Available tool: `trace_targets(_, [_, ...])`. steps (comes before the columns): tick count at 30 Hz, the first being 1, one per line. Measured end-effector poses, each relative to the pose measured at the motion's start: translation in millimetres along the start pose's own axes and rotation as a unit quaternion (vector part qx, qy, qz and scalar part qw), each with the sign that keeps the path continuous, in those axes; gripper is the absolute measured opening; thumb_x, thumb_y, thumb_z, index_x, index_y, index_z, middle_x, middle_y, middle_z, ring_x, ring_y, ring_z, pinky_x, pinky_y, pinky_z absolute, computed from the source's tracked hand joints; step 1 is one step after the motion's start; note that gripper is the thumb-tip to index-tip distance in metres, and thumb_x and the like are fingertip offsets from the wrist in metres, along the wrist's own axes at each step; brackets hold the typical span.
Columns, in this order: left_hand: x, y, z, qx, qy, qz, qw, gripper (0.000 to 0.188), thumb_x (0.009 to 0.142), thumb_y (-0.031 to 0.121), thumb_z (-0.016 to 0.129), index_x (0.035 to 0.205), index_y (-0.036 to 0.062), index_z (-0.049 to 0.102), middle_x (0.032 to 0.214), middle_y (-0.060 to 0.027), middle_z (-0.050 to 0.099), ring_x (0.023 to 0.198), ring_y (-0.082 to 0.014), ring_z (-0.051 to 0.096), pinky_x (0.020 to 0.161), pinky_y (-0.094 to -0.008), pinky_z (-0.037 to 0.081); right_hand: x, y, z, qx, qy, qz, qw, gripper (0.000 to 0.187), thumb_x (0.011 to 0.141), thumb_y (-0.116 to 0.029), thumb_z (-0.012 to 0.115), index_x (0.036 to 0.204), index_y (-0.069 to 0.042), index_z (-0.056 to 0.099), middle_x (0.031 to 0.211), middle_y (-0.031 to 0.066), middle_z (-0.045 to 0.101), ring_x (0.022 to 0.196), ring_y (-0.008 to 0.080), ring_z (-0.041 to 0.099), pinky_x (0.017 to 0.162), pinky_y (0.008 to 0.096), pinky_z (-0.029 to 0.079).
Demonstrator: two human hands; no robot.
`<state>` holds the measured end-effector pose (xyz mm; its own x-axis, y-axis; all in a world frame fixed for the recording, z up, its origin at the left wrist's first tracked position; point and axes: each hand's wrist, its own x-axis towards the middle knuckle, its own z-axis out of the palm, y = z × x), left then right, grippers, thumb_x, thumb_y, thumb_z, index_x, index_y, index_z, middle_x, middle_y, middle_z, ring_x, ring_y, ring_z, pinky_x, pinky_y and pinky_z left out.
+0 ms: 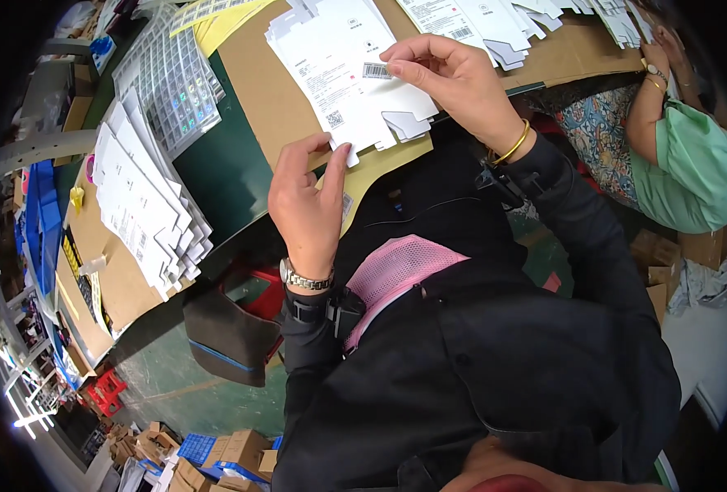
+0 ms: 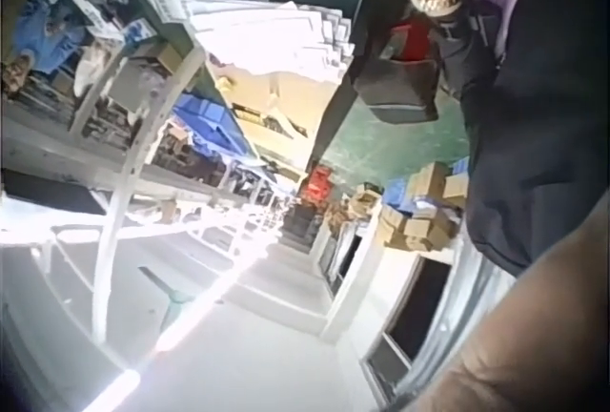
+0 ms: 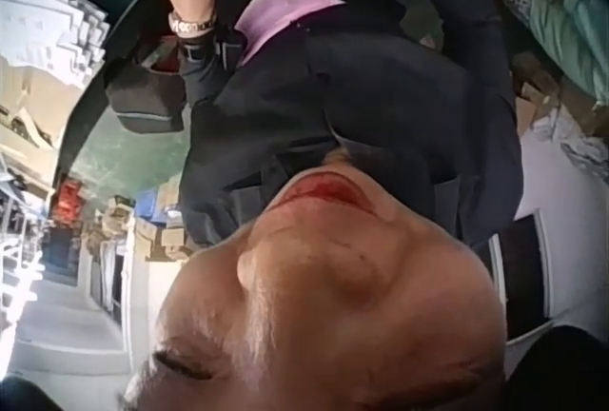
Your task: The person picks up a flat cardboard box and a yellow sheet of stickers, peels a barcode sticker from the sheet, and presses it onto the box. They then pick up a small holographic sticker from a grid and apply it to the same box before setting it aside.
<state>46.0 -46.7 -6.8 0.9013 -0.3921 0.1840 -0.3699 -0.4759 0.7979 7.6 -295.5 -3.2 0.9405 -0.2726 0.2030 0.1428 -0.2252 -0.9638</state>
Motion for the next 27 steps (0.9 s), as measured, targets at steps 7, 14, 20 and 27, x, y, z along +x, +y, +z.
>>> trace_targets(7, [1, 2, -2, 0.022, 0.000, -0.002, 1.000, 0.024, 0.089, 0.015, 0.088, 0.108, 0.0057, 0.077, 0.102, -0.0071, 0.074, 0.085, -0.0214, 0.071, 0.067, -0.0312, 0.051, -10, -2, 2, -0.018, -0.042, 0.034, 0.998, 0.015, 0.104, -0.010, 0.073, 0.114, 0.001, 0.074, 0.123, 0.0067, 0.075, 0.111, 0.0117, 0.068, 0.100, 0.0268, 0.055])
trace_targets(14, [10, -4, 3, 0.057, 0.004, 0.150, 0.987, 0.026, 0.086, 0.018, 0.090, 0.108, 0.0087, 0.080, 0.111, -0.0034, 0.073, 0.080, -0.0212, 0.072, 0.064, -0.0328, 0.054, 29, -25, -2, -0.201, -0.143, -0.124, 0.961, 0.012, 0.097, -0.015, 0.078, 0.102, -0.004, 0.076, 0.125, 0.0078, 0.071, 0.120, 0.0201, 0.062, 0.106, 0.0355, 0.049])
trace_targets(20, [12, -11, 3, 0.050, -0.010, 0.174, 0.983, 0.026, 0.086, 0.019, 0.090, 0.107, 0.0089, 0.080, 0.112, -0.0022, 0.073, 0.072, -0.0193, 0.072, 0.059, -0.0315, 0.053, 35, -27, 3, -0.193, -0.193, -0.042, 0.961, 0.011, 0.094, -0.018, 0.082, 0.096, -0.009, 0.076, 0.119, 0.0093, 0.067, 0.125, 0.0276, 0.056, 0.112, 0.0429, 0.039])
trace_targets(27, [15, -10, 2, 0.036, -0.025, 0.158, 0.986, 0.026, 0.086, 0.020, 0.090, 0.108, 0.0085, 0.080, 0.113, -0.0028, 0.072, 0.070, -0.0180, 0.072, 0.057, -0.0307, 0.052, 38, -10, 2, -0.217, -0.204, -0.066, 0.952, 0.011, 0.094, -0.015, 0.081, 0.097, -0.005, 0.077, 0.124, 0.0069, 0.070, 0.119, 0.0224, 0.062, 0.106, 0.0374, 0.048])
